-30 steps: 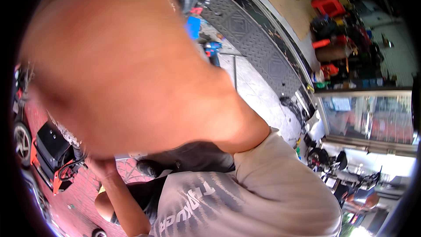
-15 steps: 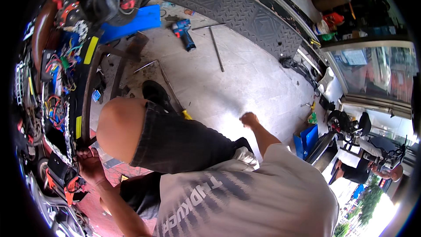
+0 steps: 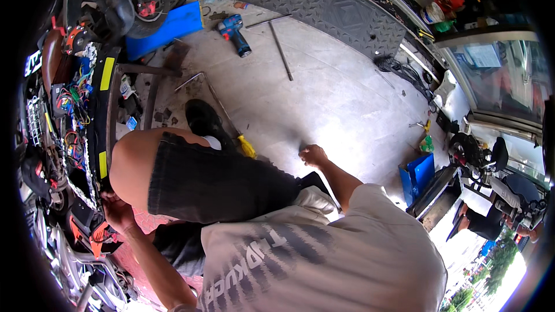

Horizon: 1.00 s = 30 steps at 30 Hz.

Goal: The person connects wires and installs electrical components inside an electric scooter battery compartment using a screwdriver and pliers.

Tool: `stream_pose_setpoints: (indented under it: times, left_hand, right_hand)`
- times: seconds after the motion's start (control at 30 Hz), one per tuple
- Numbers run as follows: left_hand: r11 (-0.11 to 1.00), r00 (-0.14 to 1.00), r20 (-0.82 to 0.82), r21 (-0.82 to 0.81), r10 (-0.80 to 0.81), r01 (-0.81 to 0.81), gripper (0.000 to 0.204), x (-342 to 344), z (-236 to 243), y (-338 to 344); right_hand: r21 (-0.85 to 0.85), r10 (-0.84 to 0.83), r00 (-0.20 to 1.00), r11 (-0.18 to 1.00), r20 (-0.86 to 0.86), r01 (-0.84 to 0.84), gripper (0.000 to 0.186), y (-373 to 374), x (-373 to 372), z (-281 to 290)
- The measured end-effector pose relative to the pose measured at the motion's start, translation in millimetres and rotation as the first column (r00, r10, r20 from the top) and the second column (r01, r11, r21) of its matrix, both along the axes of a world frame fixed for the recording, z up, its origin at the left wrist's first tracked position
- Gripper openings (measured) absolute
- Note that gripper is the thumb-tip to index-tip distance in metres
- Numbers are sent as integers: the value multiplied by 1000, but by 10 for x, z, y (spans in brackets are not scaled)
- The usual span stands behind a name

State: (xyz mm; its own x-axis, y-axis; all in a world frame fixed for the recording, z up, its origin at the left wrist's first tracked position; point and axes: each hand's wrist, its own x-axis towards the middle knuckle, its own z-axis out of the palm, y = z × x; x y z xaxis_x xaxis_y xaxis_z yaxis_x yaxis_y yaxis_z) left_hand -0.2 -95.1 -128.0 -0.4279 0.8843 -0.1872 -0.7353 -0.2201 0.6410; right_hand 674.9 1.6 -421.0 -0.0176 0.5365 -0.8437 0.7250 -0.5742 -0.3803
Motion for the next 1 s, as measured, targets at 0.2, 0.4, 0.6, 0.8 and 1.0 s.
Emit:
stream_pose_setpoints:
  times: [0.2,0.4,0.6,0.8,1.0]
  left_hand:
    - [989,999,10,142,51,-52,19,-144,-204,101]
    - [884,880,91,-94,465,-458,29,-372,-223,64]
    - [806,799,110,-132,591,-578,31,-565,-191,315]
    - [888,871,182,-43,457,-457,30,-849,-222,377]
    - [944,930,202,55,307,-324,29,-990,-410,180]
  right_hand:
    - [113,-350,914,936,205,332,31,-863,753,-45]
    - [114,-511,611,814,604,569,35,-2704,1412,226]
    - [-454,-520,750,597,410,662,41,-3521,1025,295]
    - [-496,-558,756,575,344,650,88,-3268,502,275]
    - [8,-469,654,816,593,578,78,-3094,131,281]
